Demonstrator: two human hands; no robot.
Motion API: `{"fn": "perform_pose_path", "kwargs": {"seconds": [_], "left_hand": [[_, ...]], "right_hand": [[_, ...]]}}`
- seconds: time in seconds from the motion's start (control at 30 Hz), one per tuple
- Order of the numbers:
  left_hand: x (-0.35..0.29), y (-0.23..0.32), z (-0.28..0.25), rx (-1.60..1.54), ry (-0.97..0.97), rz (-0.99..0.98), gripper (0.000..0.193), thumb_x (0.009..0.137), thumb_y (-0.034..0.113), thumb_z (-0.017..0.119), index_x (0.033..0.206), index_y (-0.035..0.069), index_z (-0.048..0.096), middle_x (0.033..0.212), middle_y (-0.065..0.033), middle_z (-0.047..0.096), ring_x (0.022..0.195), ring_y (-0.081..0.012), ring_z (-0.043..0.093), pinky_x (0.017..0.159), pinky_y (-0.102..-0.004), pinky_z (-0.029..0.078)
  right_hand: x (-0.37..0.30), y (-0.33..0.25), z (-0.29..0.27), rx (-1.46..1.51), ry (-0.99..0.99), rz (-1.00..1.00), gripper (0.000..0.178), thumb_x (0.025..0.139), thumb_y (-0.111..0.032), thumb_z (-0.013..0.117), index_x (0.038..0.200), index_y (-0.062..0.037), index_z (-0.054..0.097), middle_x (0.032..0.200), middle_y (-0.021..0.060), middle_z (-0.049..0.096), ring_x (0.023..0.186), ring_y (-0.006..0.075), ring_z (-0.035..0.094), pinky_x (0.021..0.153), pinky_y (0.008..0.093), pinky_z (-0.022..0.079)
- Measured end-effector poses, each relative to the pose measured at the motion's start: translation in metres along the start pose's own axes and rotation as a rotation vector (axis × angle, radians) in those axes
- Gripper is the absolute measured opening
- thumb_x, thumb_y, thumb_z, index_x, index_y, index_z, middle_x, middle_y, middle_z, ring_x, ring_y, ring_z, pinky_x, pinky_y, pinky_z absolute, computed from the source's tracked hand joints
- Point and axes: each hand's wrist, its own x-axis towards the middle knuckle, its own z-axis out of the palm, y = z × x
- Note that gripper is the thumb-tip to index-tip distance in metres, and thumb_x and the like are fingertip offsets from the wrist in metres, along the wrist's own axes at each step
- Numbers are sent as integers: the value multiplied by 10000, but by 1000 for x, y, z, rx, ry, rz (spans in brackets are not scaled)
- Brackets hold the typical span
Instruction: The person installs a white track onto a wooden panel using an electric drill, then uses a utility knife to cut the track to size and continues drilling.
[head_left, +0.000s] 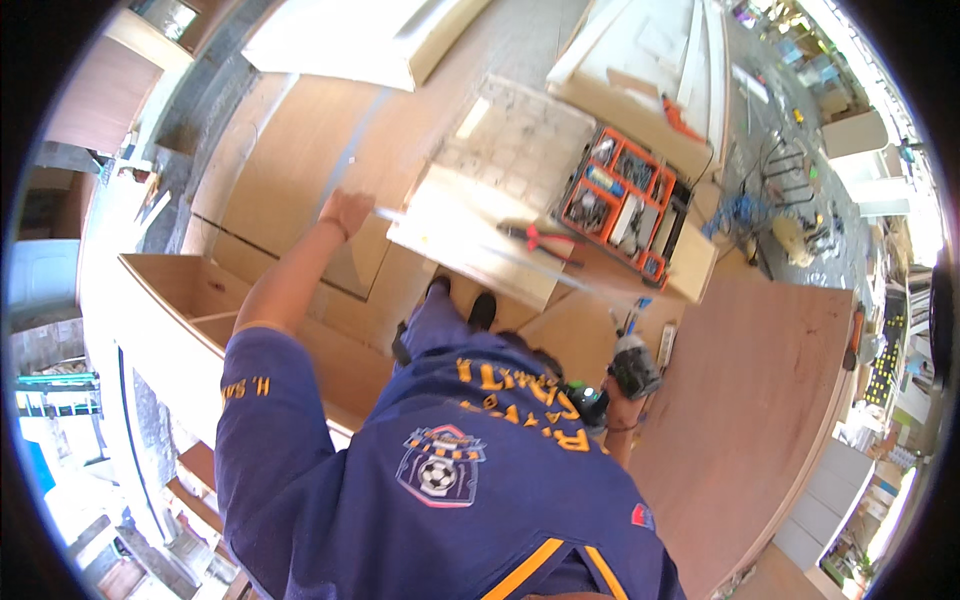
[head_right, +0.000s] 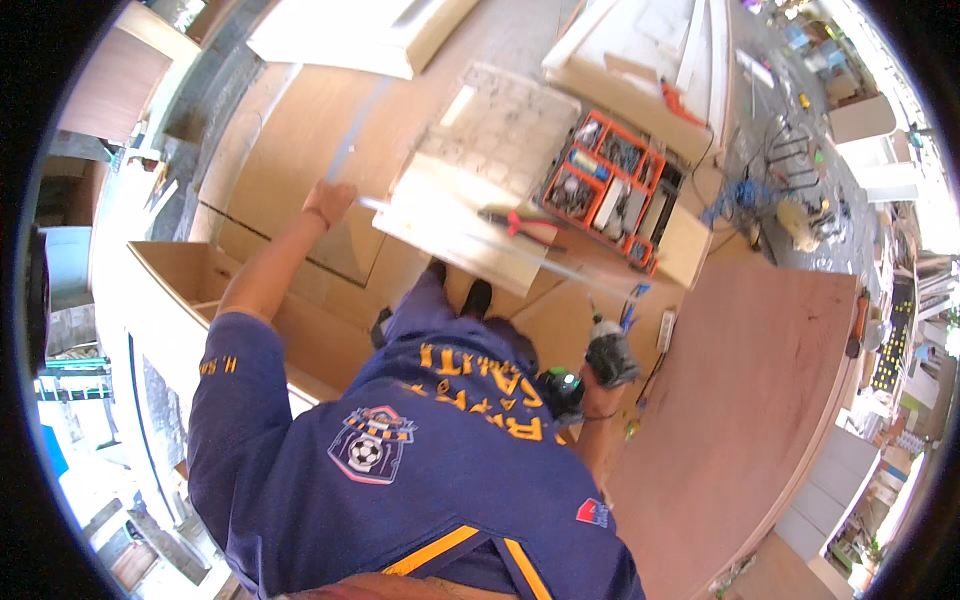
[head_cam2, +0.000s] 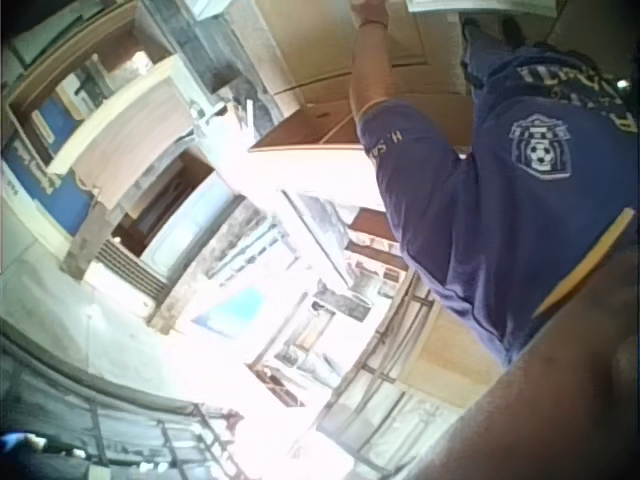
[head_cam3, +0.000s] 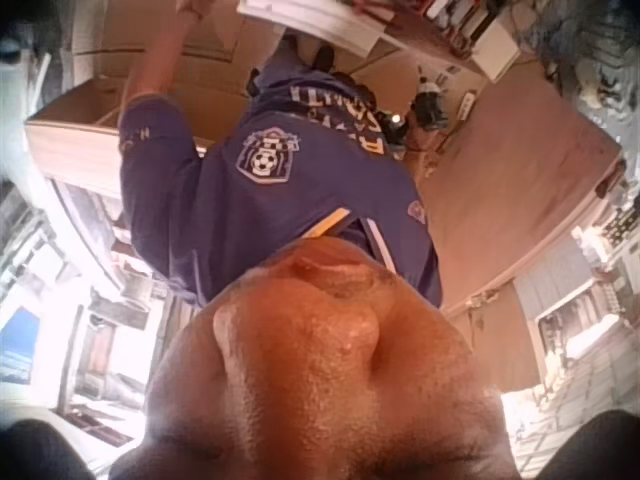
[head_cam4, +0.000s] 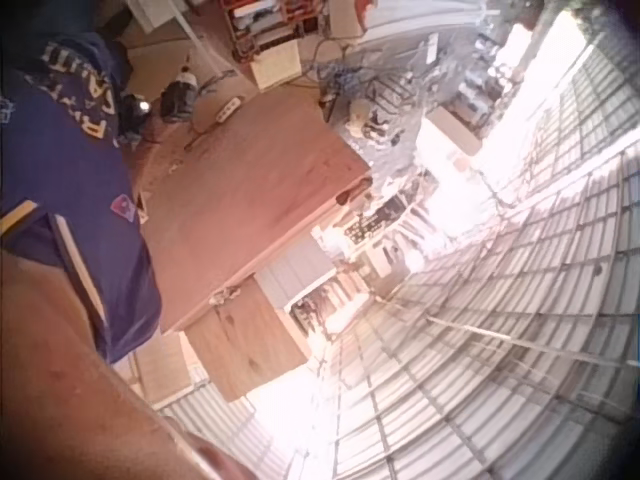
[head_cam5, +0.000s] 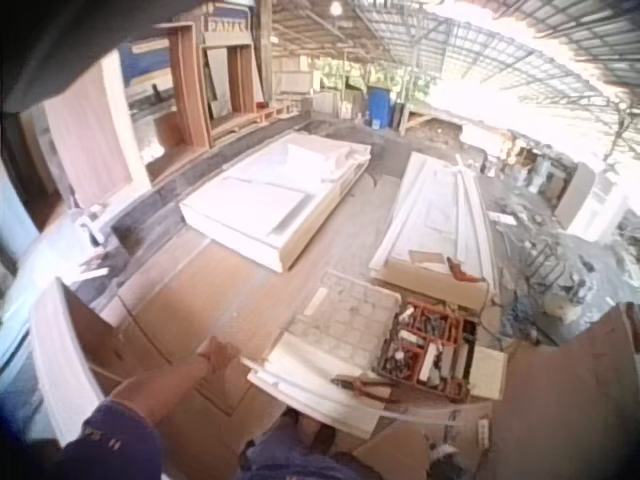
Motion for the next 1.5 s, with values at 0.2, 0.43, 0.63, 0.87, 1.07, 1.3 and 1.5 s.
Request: {"fn": "perform_pose_path", "kwargs": {"seconds": [0.2, 0.43, 0.63, 0.87, 1.07, 1.3, 1.5], "left_hand": [[-86, -10, -27, -211, 7, -277, 139, 876, 174, 462, 965, 136, 561, 987, -60, 615, 910, -253, 614, 826, -403, 435], [-197, -37, 32, -389, 142, -399, 128, 835, 214, 539, 927, 130, 568, 907, -75, 598, 885, -269, 597, 820, -420, 423], [-258, -27, 79, -526, 48, -530, 203, 863, 298, 519, 992, 157, 586, 987, -69, 578, 925, -246, 578, 810, -396, 416], [-287, -6, 113, -834, -89, -623, 254, 882, 309, 493, 1019, 112, 575, 991, -81, 620, 947, -249, 604, 815, -390, 435], [-311, 25, 148, -1286, -256, -898, 338, 842, 344, 503, 1021, 74, 601, 1013, -147, 637, 968, -293, 608, 837, -416, 463], [-319, 6, 179, -1533, -369, -1156, 390, 817, 373, 555, 1058, 72, 611, 1042, -171, 629, 986, -325, 602, 859, -423, 471], [-317, 25, 283, -1618, -491, -1250, 416, 773, 392, 586, 1013, 61, 662, 1039, -176, 635, 984, -316, 612, 846, -406, 486]], "right_hand": [[18, 16, -5, 50, -103, -108, 461, 658, 40, 632, 1107, -20, 547, 1062, 79, 589, 944, 179, 567, 841, 324, 451], [57, -42, 58, -80, -299, -329, 438, 677, 20, 571, 1111, -8, 523, 940, 102, 619, 744, 146, 571, 606, 269, 473], [54, -97, 125, -105, -377, -250, 361, 697, -53, 559, 1054, -5, 545, 869, 85, 597, 699, 138, 533, 603, 261, 439], [55, -151, 224, 223, -722, 16, 425, 704, -26, 565, 1117, -8, 467, 994, 85, 529, 664, 133, 478, 636, 286, 406], [26, -186, 358, 236, -848, -12, 472, 729, -55, 543, 1184, -65, 416, 997, 71, 520, 716, 142, 474, 684, 318, 441], [30, -184, 487, 144, -1036, 114, 501, 715, -36, 550, 1194, -49, 403, 1039, 95, 541, 673, 134, 487, 687, 321, 423], [56, -163, 589, 167, -1194, 97, 495, 730, -6, 541, 1203, -43, 400, 1056, 115, 553, 673, 139, 504, 669, 335, 425]]}}
